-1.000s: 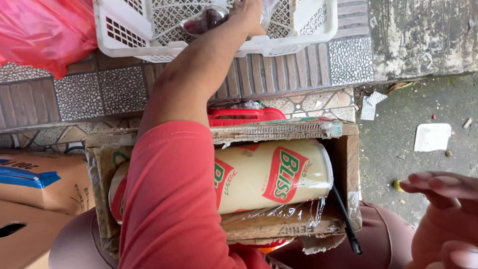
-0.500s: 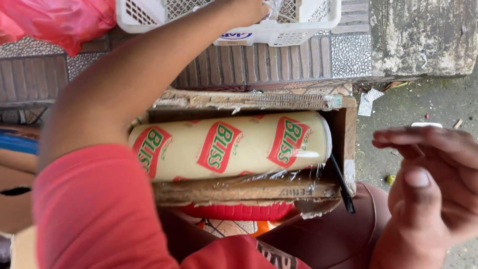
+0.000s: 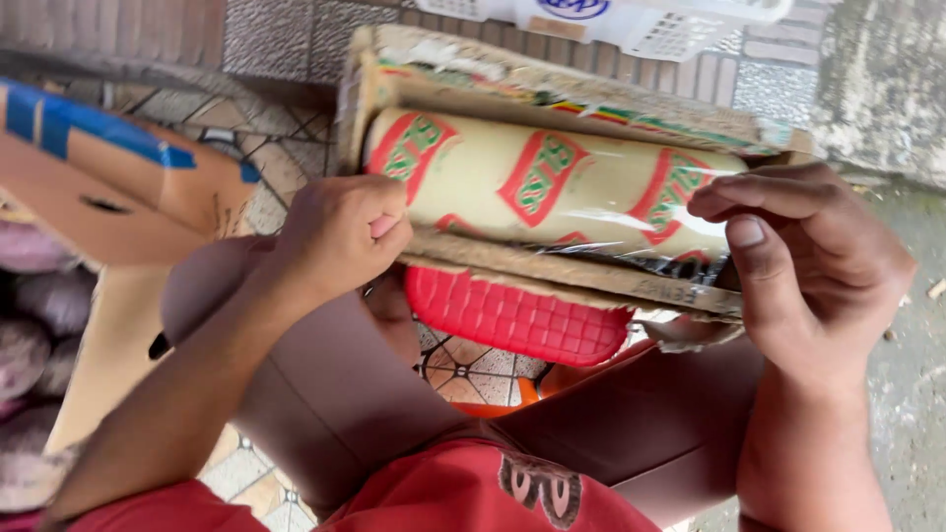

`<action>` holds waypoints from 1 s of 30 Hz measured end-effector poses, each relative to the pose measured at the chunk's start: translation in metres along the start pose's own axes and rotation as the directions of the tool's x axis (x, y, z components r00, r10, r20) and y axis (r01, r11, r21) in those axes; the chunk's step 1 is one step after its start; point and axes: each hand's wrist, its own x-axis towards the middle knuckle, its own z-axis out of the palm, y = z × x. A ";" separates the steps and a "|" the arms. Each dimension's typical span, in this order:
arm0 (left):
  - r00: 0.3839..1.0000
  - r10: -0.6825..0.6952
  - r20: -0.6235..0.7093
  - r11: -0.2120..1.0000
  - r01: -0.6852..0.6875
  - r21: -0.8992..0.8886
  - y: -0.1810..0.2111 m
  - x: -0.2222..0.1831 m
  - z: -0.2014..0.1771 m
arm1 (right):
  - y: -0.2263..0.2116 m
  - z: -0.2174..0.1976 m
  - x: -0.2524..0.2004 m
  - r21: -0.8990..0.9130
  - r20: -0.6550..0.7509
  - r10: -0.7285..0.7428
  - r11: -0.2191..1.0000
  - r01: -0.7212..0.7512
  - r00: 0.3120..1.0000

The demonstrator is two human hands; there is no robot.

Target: Wrapping individual beetroots in plastic cling film and cutting the film with a utility knife for packaging.

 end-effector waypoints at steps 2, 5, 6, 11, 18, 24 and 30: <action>0.987 0.040 -0.153 0.998 -0.033 0.047 -0.006 -0.030 0.002 | -0.001 0.009 -0.001 -0.049 0.085 -0.021 0.998 0.026 0.996; 0.968 -0.114 -0.223 0.980 0.072 -0.187 0.001 -0.055 -0.009 | 0.010 0.021 -0.005 -0.028 0.144 -0.056 0.998 0.060 0.988; 0.961 -0.144 -0.236 0.978 0.103 -0.181 0.004 -0.062 -0.015 | 0.016 0.022 -0.009 -0.010 0.172 -0.070 0.997 0.073 0.983; 0.879 -0.227 -0.419 0.943 0.091 -0.320 0.009 -0.095 -0.033 | 0.019 0.031 -0.016 -0.099 0.290 0.089 0.993 -0.062 0.953; 0.613 -0.354 -0.706 0.935 0.260 -0.243 -0.033 -0.163 -0.062 | 0.108 0.017 -0.018 -0.147 0.420 0.033 0.989 0.032 0.907; 0.201 -0.626 -0.753 0.114 0.979 0.166 -0.108 -0.264 -0.088 | 0.152 0.003 -0.016 -0.173 0.487 0.053 0.984 0.037 0.872; 0.010 -0.680 -0.733 -0.251 0.936 0.246 -0.122 -0.288 -0.094 | 0.155 0.004 -0.018 -0.136 0.473 0.044 0.990 0.024 0.880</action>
